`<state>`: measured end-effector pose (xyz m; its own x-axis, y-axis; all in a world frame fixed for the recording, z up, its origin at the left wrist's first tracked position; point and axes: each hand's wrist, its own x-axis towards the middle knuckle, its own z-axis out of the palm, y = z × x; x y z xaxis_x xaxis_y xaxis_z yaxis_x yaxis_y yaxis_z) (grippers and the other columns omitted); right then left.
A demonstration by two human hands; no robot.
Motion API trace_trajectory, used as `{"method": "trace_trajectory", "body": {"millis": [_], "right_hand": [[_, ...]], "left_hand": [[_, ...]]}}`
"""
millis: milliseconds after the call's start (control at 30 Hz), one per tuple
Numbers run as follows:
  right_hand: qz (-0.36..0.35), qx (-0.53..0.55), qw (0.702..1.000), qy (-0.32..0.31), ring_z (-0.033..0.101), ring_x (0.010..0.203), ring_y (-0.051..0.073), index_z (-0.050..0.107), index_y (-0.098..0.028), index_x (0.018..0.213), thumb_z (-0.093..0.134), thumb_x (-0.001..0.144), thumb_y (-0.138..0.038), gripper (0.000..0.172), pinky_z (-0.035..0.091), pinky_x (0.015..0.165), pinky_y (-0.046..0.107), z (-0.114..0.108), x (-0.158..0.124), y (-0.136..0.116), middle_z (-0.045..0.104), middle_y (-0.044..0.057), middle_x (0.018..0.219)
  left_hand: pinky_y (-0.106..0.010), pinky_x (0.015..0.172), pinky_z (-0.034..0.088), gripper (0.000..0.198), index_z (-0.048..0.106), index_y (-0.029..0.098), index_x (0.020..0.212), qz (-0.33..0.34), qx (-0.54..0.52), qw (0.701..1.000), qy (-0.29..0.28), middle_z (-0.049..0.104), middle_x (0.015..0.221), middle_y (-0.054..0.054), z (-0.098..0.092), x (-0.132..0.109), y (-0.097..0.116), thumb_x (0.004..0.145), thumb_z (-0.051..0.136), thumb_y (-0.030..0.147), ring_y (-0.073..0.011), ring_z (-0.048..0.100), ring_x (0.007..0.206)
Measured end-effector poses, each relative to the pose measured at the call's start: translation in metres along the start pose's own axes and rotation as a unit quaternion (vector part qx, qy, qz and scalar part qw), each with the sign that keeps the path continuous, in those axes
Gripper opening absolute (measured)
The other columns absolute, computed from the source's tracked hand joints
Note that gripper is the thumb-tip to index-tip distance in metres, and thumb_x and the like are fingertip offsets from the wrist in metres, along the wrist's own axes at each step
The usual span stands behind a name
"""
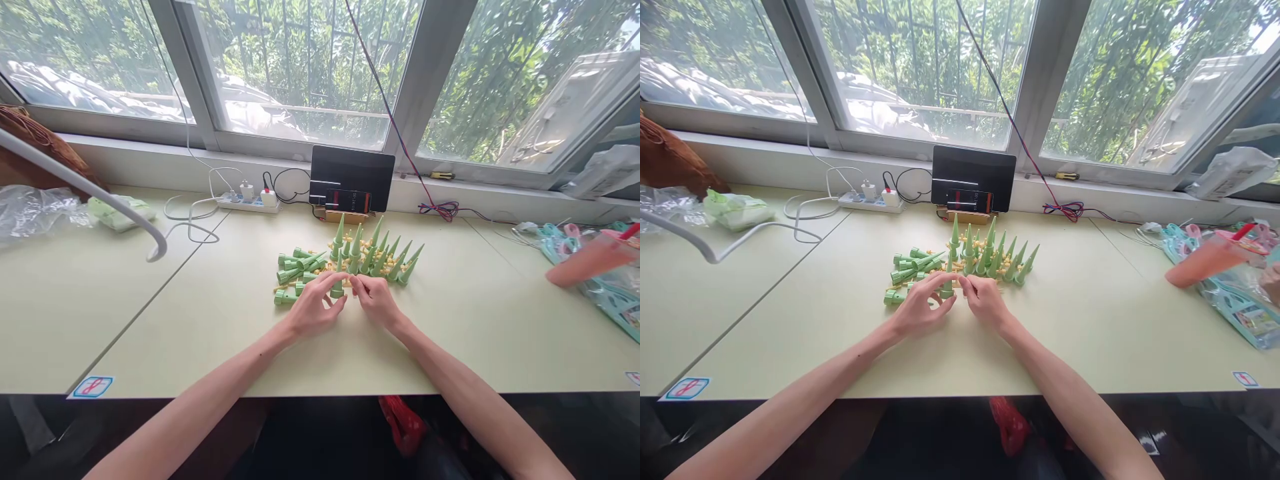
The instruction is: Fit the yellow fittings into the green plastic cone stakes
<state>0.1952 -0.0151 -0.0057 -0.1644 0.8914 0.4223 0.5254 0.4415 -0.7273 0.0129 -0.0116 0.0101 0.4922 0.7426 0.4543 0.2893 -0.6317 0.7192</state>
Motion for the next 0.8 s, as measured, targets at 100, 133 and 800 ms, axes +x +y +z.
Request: {"method": "trace_trajectory", "body": {"millis": [100, 133, 800], "right_hand": [[0.006, -0.001, 1.0, 0.005, 0.037, 0.048, 0.009, 0.047, -0.018, 0.06, 0.039, 0.099, -0.043, 0.047, 0.03, 0.05, 0.024, 0.0, 0.0004, -0.0002, 0.047, -0.002, 0.053], [0.006, -0.001, 1.0, 0.007, 0.038, 0.048, 0.009, 0.046, -0.018, 0.059, 0.039, 0.099, -0.043, 0.047, 0.03, 0.051, 0.024, 0.0001, 0.0004, -0.0005, 0.047, -0.002, 0.053], [0.031, -0.007, 0.999, -0.005, 0.034, 0.051, 0.01, 0.042, -0.018, 0.059, 0.036, 0.099, -0.047, 0.049, 0.026, 0.05, 0.025, 0.0032, 0.001, 0.0024, 0.04, -0.002, 0.053]], "left_hand": [[-0.023, 0.063, 0.06, 0.042, 0.055, 0.025, 0.127, -0.003, 0.001, 1.0, -0.008, 0.061, 0.115, -0.005, -0.0007, 0.0005, 0.0003, 0.086, 0.056, 0.017, -0.0172, 0.061, 0.099], [-0.023, 0.064, 0.06, 0.043, 0.055, 0.025, 0.128, -0.003, 0.002, 1.0, -0.009, 0.062, 0.115, -0.005, -0.0009, 0.0006, 0.0001, 0.086, 0.055, 0.017, -0.0173, 0.061, 0.099], [-0.026, 0.063, 0.057, 0.046, 0.051, 0.027, 0.132, -0.021, 0.038, 0.999, -0.018, 0.06, 0.114, -0.005, 0.0028, -0.0014, -0.0049, 0.087, 0.054, 0.018, -0.014, 0.061, 0.081]]}}
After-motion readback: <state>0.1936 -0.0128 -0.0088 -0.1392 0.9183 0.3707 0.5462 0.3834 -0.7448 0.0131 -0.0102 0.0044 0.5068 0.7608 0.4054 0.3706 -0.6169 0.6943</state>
